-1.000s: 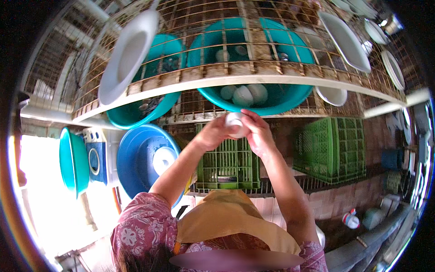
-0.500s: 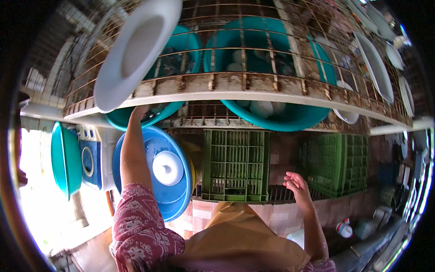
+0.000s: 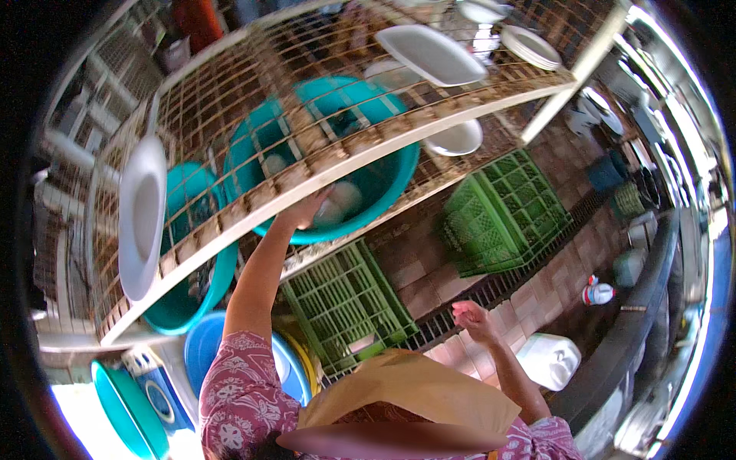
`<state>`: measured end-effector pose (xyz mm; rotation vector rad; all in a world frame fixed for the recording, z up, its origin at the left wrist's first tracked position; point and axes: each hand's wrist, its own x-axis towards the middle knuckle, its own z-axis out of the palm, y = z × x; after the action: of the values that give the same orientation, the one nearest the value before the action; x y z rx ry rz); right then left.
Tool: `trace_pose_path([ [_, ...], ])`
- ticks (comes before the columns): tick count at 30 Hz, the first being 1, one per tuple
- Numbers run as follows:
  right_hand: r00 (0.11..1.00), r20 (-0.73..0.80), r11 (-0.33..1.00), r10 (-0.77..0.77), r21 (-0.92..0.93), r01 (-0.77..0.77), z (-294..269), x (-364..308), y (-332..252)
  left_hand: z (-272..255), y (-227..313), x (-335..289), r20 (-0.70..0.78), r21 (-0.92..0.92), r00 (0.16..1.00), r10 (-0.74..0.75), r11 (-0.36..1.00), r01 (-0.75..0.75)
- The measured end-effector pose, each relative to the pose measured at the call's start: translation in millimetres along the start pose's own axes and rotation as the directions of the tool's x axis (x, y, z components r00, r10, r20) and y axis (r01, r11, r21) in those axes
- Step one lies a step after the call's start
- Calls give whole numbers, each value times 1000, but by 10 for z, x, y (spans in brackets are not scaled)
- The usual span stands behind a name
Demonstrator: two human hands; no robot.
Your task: The person washes various dishes and utensils in a stainless steel sink using a sponge and running water. They rinse plates, bowls, and cutlery, then place them on a drying rack. The person handles items one at a time, scrubbing and rinsing each piece before stacking them.
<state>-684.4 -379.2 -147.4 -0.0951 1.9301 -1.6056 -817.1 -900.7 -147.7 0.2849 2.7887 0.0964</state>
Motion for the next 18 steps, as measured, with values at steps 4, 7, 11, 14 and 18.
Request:
trace_pose_path([
  [4, 968, -250, 996, 10, -79, -30, -290, -438, 369, 129, -111, 550, 99, 6, 963, 250, 968, -252],
  [7, 935, -349, 997, 58, -24, -71, -469, -751, 595, -23, -112, 616, 230, -2, 956, 183, 982, -188],
  [11, 863, -479, 986, 162, 107, -126, -428, -1254, 770, -241, 87, 835, 318, 13, 932, 173, 982, -187],
  [14, 814, -534, 973, 226, 163, -163, -364, -1457, 970, -417, 261, 939, 351, 43, 926, 140, 985, -166],
  [18, 833, -521, 983, 185, 100, -156, -426, -1549, 971, 63, -219, 1050, 301, -261, 952, 57, 965, 24],
])
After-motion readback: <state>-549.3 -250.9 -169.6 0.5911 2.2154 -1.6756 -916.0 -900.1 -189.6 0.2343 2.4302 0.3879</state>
